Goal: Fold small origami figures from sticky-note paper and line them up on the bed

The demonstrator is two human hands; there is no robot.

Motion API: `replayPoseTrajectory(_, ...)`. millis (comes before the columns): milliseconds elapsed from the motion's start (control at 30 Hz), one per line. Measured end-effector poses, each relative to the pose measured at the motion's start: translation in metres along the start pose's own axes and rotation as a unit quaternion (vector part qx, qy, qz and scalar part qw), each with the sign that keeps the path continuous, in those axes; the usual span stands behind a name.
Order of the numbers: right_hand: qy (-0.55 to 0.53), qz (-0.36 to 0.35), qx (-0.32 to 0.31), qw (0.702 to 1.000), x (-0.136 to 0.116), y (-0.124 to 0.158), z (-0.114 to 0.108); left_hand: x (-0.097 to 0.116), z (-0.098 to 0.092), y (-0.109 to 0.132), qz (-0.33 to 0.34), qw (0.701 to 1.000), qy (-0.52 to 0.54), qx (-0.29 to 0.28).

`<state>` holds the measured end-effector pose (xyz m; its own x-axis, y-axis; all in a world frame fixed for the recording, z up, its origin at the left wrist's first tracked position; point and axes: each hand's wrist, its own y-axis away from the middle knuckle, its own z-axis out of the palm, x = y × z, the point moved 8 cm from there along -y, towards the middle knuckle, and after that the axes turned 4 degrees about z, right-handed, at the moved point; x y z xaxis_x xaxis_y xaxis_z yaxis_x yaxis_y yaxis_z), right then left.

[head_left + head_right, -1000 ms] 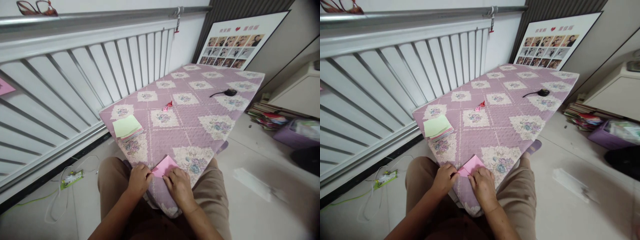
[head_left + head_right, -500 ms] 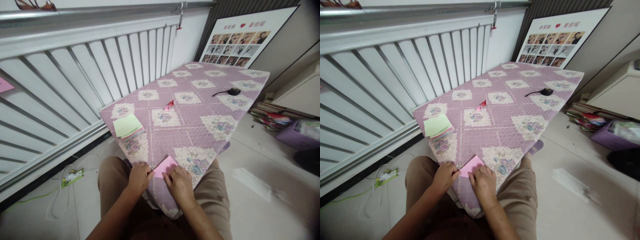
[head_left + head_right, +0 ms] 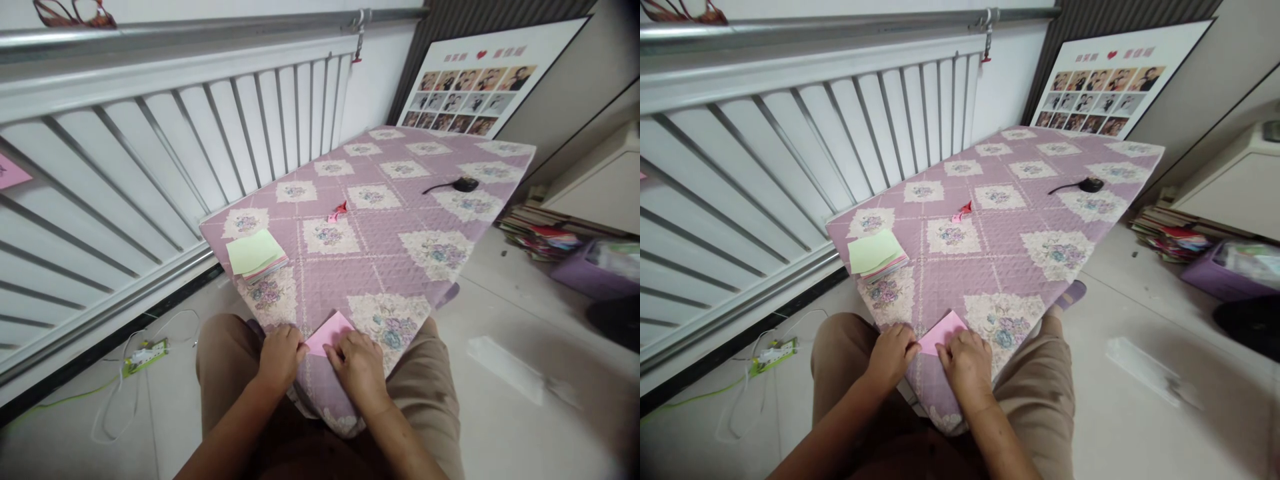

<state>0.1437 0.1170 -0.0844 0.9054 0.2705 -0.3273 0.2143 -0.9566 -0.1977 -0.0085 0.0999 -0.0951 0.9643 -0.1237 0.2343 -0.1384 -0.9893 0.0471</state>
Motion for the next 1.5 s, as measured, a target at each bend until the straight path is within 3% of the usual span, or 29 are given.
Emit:
replayPoseTrajectory(200, -0.018, -0.010, 0.018, 1.000, 0.003, 0.002, -0.004, 0.033, 0.009, 0.012, 0.199, 0.977, -0.077, 0.017)
replayPoseTrajectory(367, -0.058, -0.096, 0.039, 0.993, -0.014, 0.021, -0.005, 0.035, 0.008, 0.018, 0.233, 0.967, -0.101, 0.012)
replayPoseTrajectory(433, -0.065, -0.145, 0.032, 0.987, -0.026, 0.033, 0.000, 0.034, 0.006, 0.022, 0.238, 0.966, -0.097, 0.007)
replayPoseTrajectory(533, -0.050, -0.148, 0.025, 0.987, -0.031, 0.043, 0.008, 0.029, 0.005, 0.029, 0.239, 0.967, -0.087, 0.000)
replayPoseTrajectory(767, -0.006, -0.151, -0.004, 0.988, -0.018, 0.045, 0.001, -0.004, 0.016, 0.049, 0.182, 0.978, -0.101, 0.016)
replayPoseTrajectory(900, -0.001, -0.149, 0.000, 0.989, -0.007, 0.045, -0.004, -0.008, 0.016, 0.052, 0.168, 0.981, -0.099, 0.021)
replayPoseTrajectory(1033, 0.003, -0.132, 0.014, 0.991, -0.003, 0.046, -0.003, 0.003, 0.003, 0.042, 0.140, 0.986, -0.089, 0.011)
replayPoseTrajectory(1167, 0.000, -0.115, 0.021, 0.993, -0.007, 0.047, -0.002, 0.028, -0.008, 0.026, 0.097, 0.992, -0.080, 0.024)
replayPoseTrajectory(1333, -0.047, -0.106, 0.005, 0.993, -0.005, 0.039, -0.007, 0.064, 0.011, 0.013, 0.138, 0.989, -0.057, -0.006)
replayPoseTrajectory(1433, -0.106, -0.100, 0.002, 0.989, 0.008, 0.019, -0.013, 0.065, 0.017, 0.011, 0.138, 0.988, -0.067, -0.012)
replayPoseTrajectory(1500, -0.131, -0.062, 0.039, 0.989, 0.023, 0.001, -0.020, 0.063, 0.017, 0.012, 0.138, 0.988, -0.071, -0.014)
